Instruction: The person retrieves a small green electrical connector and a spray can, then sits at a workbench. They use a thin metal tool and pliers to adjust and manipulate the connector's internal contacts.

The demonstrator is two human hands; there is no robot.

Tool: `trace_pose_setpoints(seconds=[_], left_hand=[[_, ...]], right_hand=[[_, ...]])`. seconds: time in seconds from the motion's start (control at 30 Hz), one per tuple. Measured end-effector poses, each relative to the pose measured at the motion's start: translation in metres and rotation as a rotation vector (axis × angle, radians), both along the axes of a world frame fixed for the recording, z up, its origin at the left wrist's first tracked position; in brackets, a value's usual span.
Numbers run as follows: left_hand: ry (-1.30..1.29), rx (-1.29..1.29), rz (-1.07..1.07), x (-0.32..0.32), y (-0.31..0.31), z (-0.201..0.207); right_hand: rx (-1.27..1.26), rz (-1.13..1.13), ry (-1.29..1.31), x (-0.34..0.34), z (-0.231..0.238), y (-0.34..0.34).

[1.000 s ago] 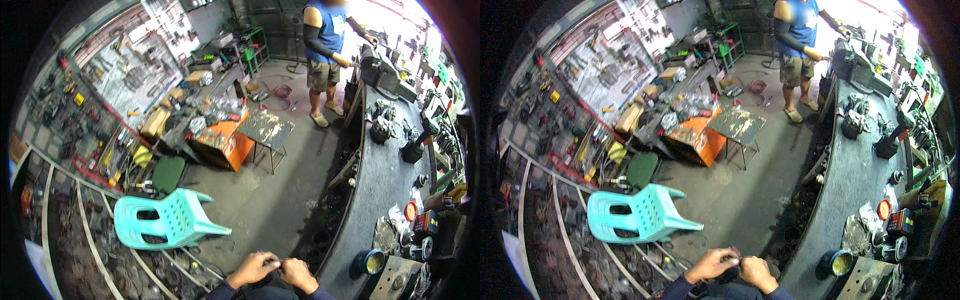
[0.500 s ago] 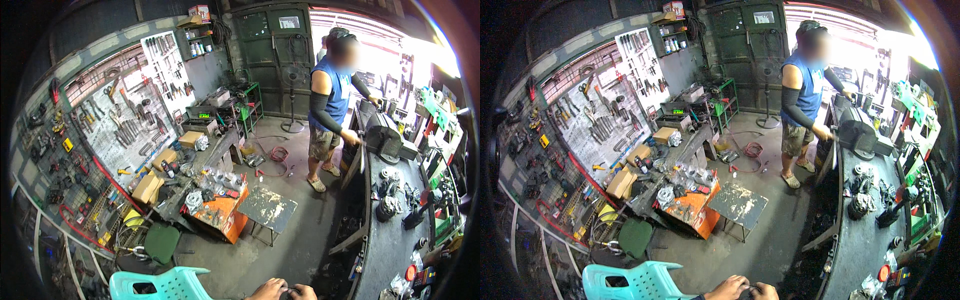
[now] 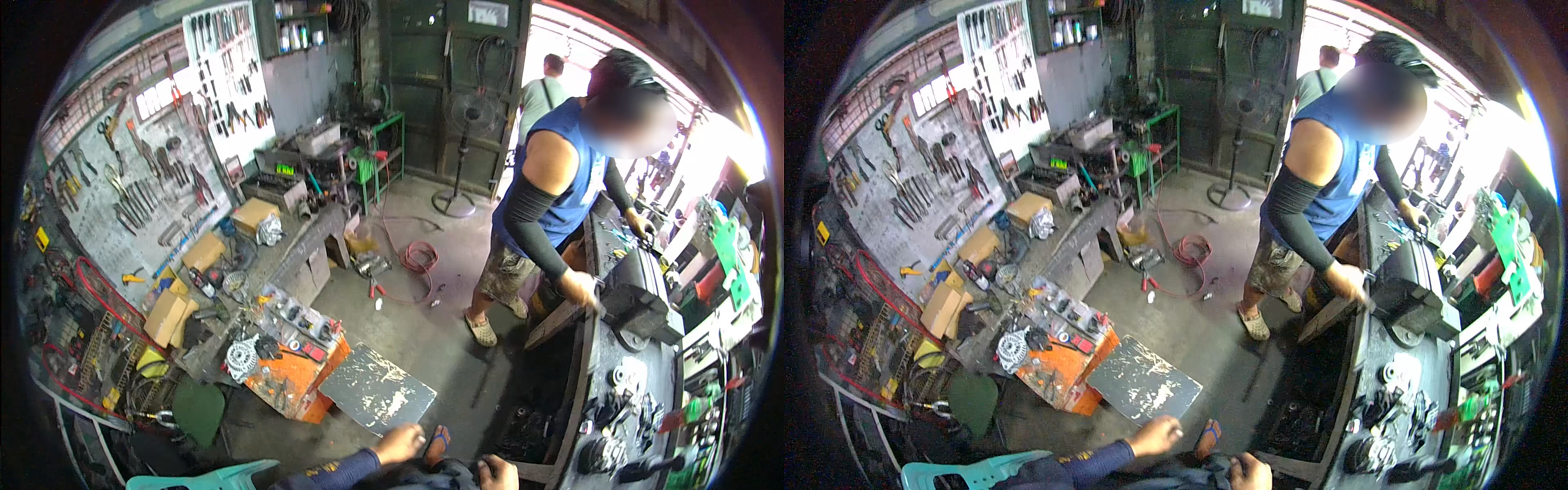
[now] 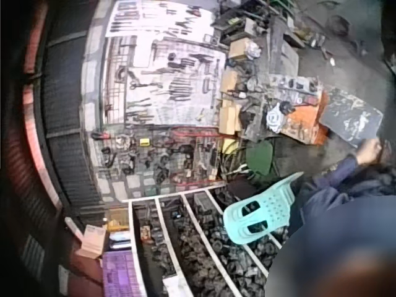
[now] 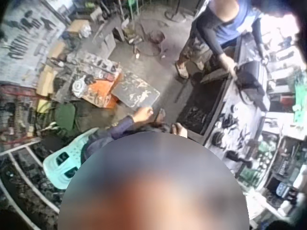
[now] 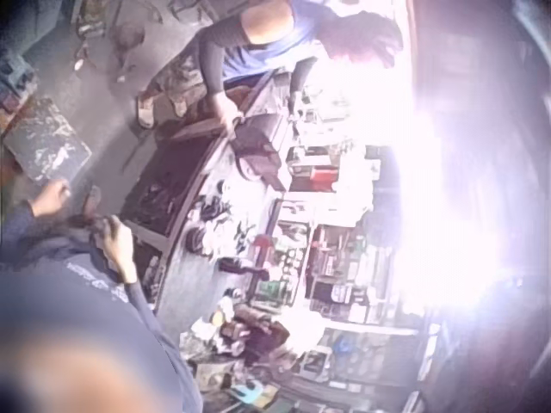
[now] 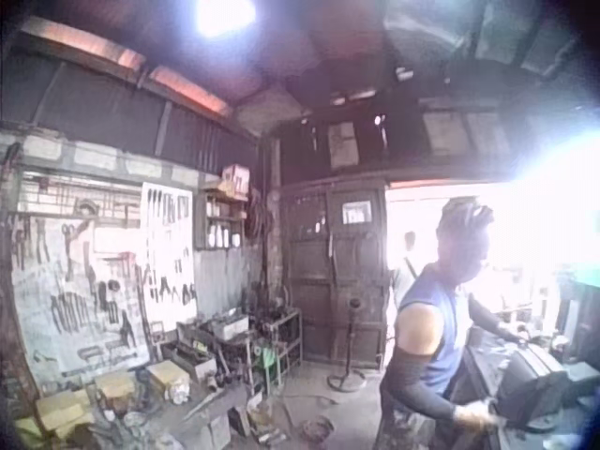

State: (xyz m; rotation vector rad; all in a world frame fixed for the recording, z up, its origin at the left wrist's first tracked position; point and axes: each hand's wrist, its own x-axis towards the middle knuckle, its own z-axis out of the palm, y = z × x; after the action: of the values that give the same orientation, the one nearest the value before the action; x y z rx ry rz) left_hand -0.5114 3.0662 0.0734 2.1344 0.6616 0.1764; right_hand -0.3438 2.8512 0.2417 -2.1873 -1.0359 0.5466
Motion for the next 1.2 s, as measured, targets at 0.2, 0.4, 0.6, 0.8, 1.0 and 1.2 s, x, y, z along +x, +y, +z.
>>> trace_pose_setpoints(seconds=[0.2,0.4,0.6,0.8,1.0,1.2], left_hand=[[0.07,-0.094,0.494,-0.008,0.11,-0.041],[0.088,-0.125,0.737,0.051,0.226,-0.04],[0.088,-0.172,0.532,0.17,0.404,-0.032],[0.029,-0.147,0.586,0.243,0.647,0.062],[0.048,-0.073,0.775,0.271,0.833,0.084],[0.037,-0.077,0.963,0.299,0.914,0.018]], right_hand=[[-0.001,0.383,0.227,0.094,0.052,0.179],[-0.098,0.637,0.289,0.166,0.039,0.345],[0.069,0.661,0.296,0.245,0.017,0.575],[0.181,0.505,0.264,0.322,0.024,0.807],[0.253,0.262,0.52,0.435,-0.035,0.941],[0.011,0.148,0.842,0.529,-0.046,1.075]])
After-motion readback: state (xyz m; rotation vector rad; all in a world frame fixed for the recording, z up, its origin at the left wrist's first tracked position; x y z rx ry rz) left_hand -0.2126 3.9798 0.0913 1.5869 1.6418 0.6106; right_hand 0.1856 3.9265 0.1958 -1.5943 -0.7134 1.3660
